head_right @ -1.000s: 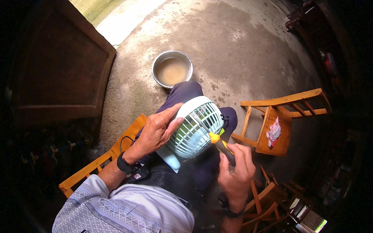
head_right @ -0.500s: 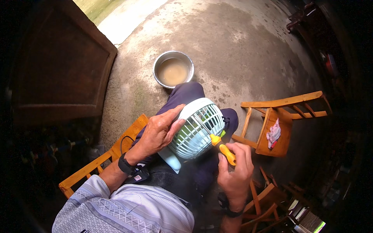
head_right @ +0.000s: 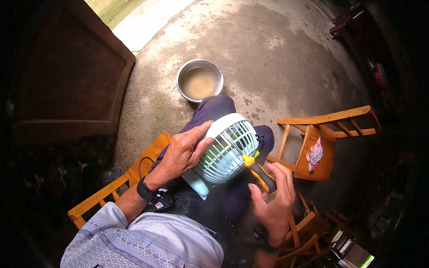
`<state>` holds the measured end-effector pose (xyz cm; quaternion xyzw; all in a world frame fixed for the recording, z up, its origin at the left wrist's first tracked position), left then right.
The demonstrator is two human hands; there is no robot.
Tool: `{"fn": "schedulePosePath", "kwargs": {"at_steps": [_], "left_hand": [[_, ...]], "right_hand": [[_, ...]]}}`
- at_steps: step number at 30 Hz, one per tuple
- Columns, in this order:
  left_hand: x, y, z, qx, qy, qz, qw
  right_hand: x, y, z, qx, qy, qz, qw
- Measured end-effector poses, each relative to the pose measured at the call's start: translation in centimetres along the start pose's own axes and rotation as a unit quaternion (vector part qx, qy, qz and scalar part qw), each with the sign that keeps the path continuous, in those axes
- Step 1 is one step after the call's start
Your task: Repairing a small portable electric fan using a screwdriver.
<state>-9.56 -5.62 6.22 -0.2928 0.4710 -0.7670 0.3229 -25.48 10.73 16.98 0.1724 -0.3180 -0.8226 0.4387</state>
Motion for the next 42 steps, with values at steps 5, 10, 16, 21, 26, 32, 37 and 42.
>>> {"fn": "schedulePosePath", "kwargs": {"at_steps": [5,10,16,21,26,32,37,42], "left_hand": [[-0.1,-0.2,0.0,0.011,-0.012,-0.025,1.000],[-0.2,-0.5,0.0,0.004,0.001,-0.014,1.000],[-1.0,-0.6,0.2,-0.006,0.066,-0.023,0.998],[-1.4,0.6,-0.2,-0.106,0.094,0.004,0.990],[-1.6,0.5,-0.5,-0.113,0.075,0.010,0.991],[-1.5,0.4,-0.3,-0.097,0.069,-0.005,0.993],[-1.6,0.7,-0.4,-0.100,0.089,0.019,0.991],[-1.8,0.4,-0.7,-0.074,0.080,-0.017,0.994]], "right_hand": [[-1.4,-1.6,0.2,-0.073,-0.057,0.068,0.993],[-1.1,-4.7,-0.6,0.051,-0.030,-0.093,0.994],[-1.9,-5.2,-0.4,0.050,-0.021,-0.171,0.984],[-1.7,-2.0,-0.3,-0.022,-0.047,-0.004,0.999],[-1.4,-2.0,-0.7,-0.110,-0.057,0.074,0.990],[-1.1,-5.6,-0.9,0.000,0.022,-0.141,0.990],[0.1,-2.7,-1.0,0.028,-0.007,-0.053,0.998],[-0.3,-1.4,-0.1,-0.073,-0.070,0.075,0.992]]}}
Point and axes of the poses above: each hand's wrist, its own x-axis towards the middle knuckle, its own z-axis out of the back of the hand, y = z × x, the point moved 8 cm from there along x, towards the middle knuckle, and after that the axes turned 3 degrees about -y, right-handed, at the moved point
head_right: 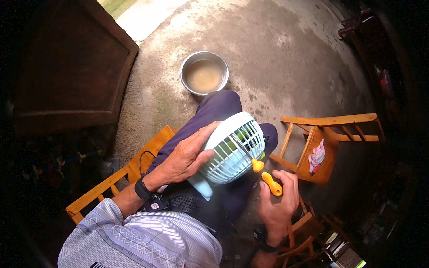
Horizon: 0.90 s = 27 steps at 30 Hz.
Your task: Repairing a small portable electric fan using a screwdriver.
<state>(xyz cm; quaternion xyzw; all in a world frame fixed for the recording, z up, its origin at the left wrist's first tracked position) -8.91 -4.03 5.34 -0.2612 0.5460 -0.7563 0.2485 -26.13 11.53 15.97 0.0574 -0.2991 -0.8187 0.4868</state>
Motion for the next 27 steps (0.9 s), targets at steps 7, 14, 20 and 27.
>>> {"fn": "schedulePosePath", "kwargs": {"at_steps": [7,14,20,27], "left_hand": [[0.1,0.0,-0.6,-0.010,-0.003,-0.004,1.000],[0.2,0.3,-0.5,-0.007,0.007,0.038,0.999],[0.1,0.3,-0.9,-0.016,0.032,0.018,0.999],[0.4,-0.1,-0.7,0.012,0.011,-0.003,1.000]], "right_hand": [[-1.0,-3.2,-1.3,0.049,0.053,-0.142,0.987],[1.2,0.6,-0.5,0.044,0.018,-0.012,0.999],[0.7,0.5,-0.4,-0.013,-0.005,0.040,0.999],[1.1,-1.4,-0.9,0.108,0.045,-0.123,0.985]]}}
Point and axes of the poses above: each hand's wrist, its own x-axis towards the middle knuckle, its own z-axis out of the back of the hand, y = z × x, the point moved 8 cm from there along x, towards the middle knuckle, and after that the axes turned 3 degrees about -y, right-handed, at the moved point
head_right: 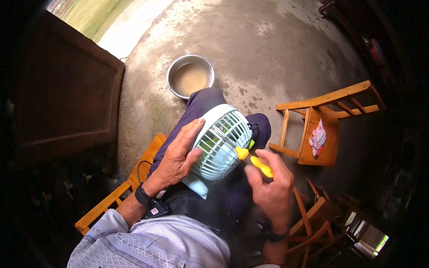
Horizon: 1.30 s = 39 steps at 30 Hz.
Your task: Repairing a small portable electric fan using a screwdriver.
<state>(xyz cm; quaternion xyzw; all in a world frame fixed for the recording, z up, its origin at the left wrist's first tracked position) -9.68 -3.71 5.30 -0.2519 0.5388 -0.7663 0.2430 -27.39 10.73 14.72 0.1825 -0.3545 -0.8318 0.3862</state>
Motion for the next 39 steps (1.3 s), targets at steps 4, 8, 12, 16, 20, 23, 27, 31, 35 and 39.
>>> {"fn": "schedulePosePath", "kwargs": {"at_steps": [4,8,12,16,20,23,27,31,35,39], "left_hand": [[0.1,0.1,0.2,-0.006,-0.005,-0.006,1.000],[-0.1,0.4,0.0,-0.028,-0.005,0.005,1.000],[0.0,-0.1,0.2,-0.007,-0.008,0.002,1.000],[0.1,0.0,0.2,-0.009,-0.011,0.007,1.000],[-0.1,0.5,0.5,-0.032,-0.017,0.015,0.999],[0.1,0.3,0.2,-0.035,-0.014,0.012,0.999],[0.1,0.2,0.3,-0.028,-0.013,0.008,0.999],[0.3,-0.4,0.4,-0.010,-0.019,-0.011,1.000],[0.1,0.1,0.5,-0.018,-0.028,-0.003,0.999],[0.1,0.1,0.4,-0.036,-0.020,0.007,0.999]], "right_hand": [[-0.7,1.4,1.2,-0.041,0.003,0.076,0.996],[-1.8,0.8,1.3,-0.099,-0.040,0.164,0.981],[-2.1,-3.7,0.4,0.055,0.039,-0.193,0.979],[-1.6,-3.9,0.3,0.082,0.023,-0.125,0.988],[-1.4,0.5,1.0,0.023,-0.002,-0.007,1.000],[-1.6,0.5,1.8,-0.059,-0.042,0.104,0.992],[-1.7,0.4,1.5,-0.107,-0.031,0.165,0.980],[-1.6,-4.3,0.8,0.086,0.029,-0.140,0.986],[-1.4,-3.0,0.2,0.090,0.029,-0.121,0.988],[-1.4,0.7,1.6,-0.070,-0.047,0.141,0.986]]}}
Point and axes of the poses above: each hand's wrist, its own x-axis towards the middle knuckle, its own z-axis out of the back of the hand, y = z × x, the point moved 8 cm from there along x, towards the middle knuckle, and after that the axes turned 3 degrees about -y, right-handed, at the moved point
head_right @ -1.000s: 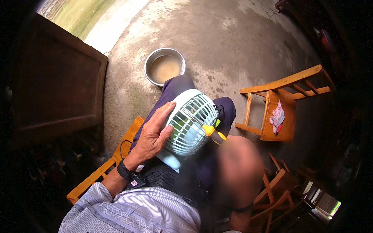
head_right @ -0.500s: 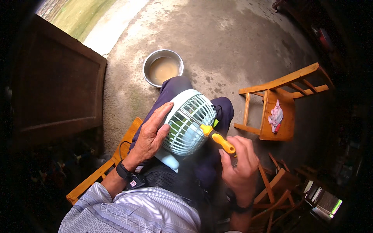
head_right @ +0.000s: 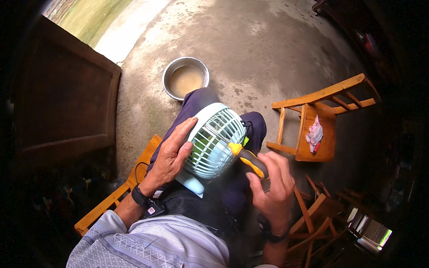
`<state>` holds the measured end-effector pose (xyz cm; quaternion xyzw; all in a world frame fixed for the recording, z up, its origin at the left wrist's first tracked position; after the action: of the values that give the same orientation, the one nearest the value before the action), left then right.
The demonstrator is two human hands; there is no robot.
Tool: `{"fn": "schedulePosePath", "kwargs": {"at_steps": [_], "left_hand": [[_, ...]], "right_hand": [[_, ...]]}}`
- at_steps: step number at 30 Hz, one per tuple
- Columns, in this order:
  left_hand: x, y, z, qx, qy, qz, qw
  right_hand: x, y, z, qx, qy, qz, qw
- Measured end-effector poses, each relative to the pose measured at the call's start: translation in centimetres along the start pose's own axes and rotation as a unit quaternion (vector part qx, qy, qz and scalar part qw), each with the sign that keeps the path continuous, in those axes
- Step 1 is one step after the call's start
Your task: Repairing a small portable electric fan using a screwdriver.
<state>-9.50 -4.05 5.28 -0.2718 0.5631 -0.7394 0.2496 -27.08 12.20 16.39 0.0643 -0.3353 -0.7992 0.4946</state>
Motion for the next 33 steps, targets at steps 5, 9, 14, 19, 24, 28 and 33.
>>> {"fn": "schedulePosePath", "kwargs": {"at_steps": [5,9,14,19,24,28,33], "left_hand": [[0.2,-0.2,0.2,0.015,0.001,-0.015,1.000],[0.2,-0.4,0.1,0.023,-0.001,-0.021,1.000],[0.0,0.2,0.1,-0.004,-0.006,0.010,1.000],[0.1,0.2,-0.1,-0.009,0.007,0.014,1.000],[-0.1,0.0,0.1,0.009,0.005,0.004,1.000],[-0.1,-0.1,0.1,0.009,-0.002,0.003,1.000],[0.0,0.0,0.1,-0.005,-0.013,0.003,1.000]], "right_hand": [[-0.4,0.3,-0.1,-0.043,-0.009,0.079,0.996],[-1.6,-4.1,-1.8,0.147,0.085,-0.269,0.948],[-1.3,-3.4,-1.5,0.170,0.083,-0.260,0.947],[-0.2,0.0,0.1,0.003,0.013,0.025,1.000],[-1.5,-3.0,-1.2,0.157,0.061,-0.231,0.958],[-1.9,-4.0,-1.6,0.231,0.080,-0.312,0.918],[-0.4,-0.9,0.1,0.110,0.017,-0.125,0.986]]}}
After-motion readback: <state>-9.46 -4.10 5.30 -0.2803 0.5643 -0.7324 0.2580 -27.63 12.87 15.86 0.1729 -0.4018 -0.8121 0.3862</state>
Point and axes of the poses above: each hand's wrist, its own x-axis towards the middle knuckle, its own z-axis out of the back of the hand, y = z × x, the point moved 8 cm from there along x, towards the middle knuckle, and after that the axes turned 3 degrees about -y, right-handed, at the moved point
